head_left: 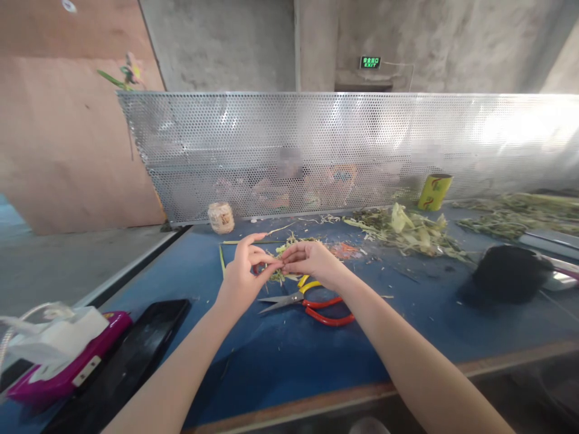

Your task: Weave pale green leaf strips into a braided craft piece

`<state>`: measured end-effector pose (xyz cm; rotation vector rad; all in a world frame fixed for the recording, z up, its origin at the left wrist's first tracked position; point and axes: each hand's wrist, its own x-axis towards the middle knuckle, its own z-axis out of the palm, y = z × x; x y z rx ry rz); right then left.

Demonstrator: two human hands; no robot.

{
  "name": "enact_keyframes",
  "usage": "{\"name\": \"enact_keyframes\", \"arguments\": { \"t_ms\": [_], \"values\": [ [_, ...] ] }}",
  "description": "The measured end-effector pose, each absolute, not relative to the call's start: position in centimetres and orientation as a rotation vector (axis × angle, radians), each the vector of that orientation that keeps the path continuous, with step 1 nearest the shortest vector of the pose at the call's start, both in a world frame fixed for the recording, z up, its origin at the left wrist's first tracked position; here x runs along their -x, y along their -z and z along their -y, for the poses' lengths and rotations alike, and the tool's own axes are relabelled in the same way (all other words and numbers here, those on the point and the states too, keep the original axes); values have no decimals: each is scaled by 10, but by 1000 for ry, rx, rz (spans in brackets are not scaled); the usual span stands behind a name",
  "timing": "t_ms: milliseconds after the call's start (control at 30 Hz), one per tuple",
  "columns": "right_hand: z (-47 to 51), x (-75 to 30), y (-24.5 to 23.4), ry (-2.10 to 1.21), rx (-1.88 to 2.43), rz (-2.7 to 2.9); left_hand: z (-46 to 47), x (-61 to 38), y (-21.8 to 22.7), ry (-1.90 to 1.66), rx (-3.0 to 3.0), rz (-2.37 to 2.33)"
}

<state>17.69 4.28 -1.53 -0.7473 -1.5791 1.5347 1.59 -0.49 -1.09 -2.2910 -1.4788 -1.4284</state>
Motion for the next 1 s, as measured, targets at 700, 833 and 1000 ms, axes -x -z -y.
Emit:
{"name": "enact_keyframes", "arguments": {
  "t_ms": [700, 833, 1000],
  "values": [
    [-37, -175, 11, -1559, 821, 1527, -2, -17, 11, 2097, 2494, 2036],
    [-42, -176, 13, -1566, 822, 1461, -1, -15, 10, 1981, 2425, 1960],
    [-46, -177, 14, -1552, 831, 1415, 7, -18, 8, 1699, 2422, 1832]
  ]
}}
